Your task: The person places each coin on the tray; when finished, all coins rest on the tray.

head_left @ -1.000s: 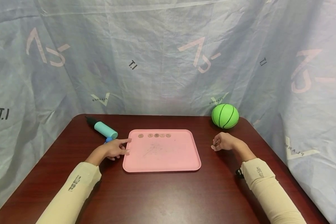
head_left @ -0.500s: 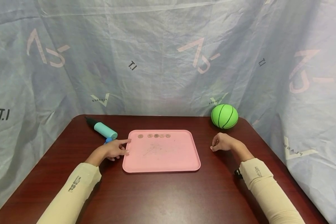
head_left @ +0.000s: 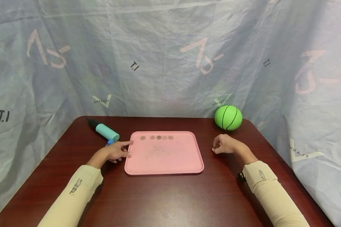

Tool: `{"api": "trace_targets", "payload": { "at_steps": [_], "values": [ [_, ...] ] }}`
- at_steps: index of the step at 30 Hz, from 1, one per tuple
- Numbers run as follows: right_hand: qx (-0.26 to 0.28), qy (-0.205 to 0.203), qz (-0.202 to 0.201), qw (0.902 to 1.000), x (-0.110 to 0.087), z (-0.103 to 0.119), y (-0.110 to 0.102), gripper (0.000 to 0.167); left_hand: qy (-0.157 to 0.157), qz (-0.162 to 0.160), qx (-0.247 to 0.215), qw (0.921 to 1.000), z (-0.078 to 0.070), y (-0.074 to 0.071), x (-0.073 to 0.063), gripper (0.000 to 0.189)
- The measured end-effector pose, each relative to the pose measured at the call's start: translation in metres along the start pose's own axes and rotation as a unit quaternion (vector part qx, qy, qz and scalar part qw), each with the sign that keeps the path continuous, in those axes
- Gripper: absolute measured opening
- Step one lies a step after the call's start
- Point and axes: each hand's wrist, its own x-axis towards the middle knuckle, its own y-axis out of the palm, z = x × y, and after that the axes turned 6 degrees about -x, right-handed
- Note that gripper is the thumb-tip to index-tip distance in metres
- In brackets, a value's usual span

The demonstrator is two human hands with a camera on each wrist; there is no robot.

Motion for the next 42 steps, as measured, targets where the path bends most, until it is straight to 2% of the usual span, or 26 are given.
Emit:
{"api": "trace_targets", "payload": {
  "at_steps": [4,8,14,19,23,26,29,36,42],
  "values": [
    [0.017,-0.012,-0.02,0.9996,0.001,0.005,0.0,0.006,0.004,0.002,0.002,1.0,-0.001,-0.001,0.0,0.068],
    [0.027,-0.024,-0.035,0.9987,0.004,0.018,0.001,0.007,0.0,0.006,0.005,1.0,-0.001,0.0,-0.001,0.068],
    [0.019,-0.063,-0.057,0.9962,0.026,0.05,0.0,0.008,0.001,0.001,0.002,1.0,0.0,-0.001,-0.001,0.068],
    [0.002,-0.074,-0.054,0.9958,0.052,0.079,-0.003,0.009,0.002,0.007,0.0,1.0,0.002,-0.003,-0.002,0.07],
    [-0.037,-0.039,-0.051,0.9973,0.071,0.101,-0.001,0.012,0.008,0.005,0.0,1.0,0.003,-0.003,-0.004,0.07],
    [-0.064,-0.011,-0.028,0.9975,0.081,0.12,0.005,0.015,0.005,0.008,0.001,1.0,0.003,-0.001,-0.005,0.07],
    [-0.081,-0.001,-0.005,0.9967,0.089,0.137,0.009,0.016,0.005,0.012,0.0,0.9999,0.002,0.0,-0.005,0.07],
    [-0.099,-0.02,0.014,0.9948,0.107,0.171,0.012,0.016,0.011,0.006,0.003,0.9999,-0.002,-0.002,-0.004,0.069],
    [-0.087,-0.04,0.011,0.9953,0.119,0.183,0.022,0.015,0.007,0.009,0.007,0.9999,-0.002,-0.001,-0.003,0.069]
  ]
}}
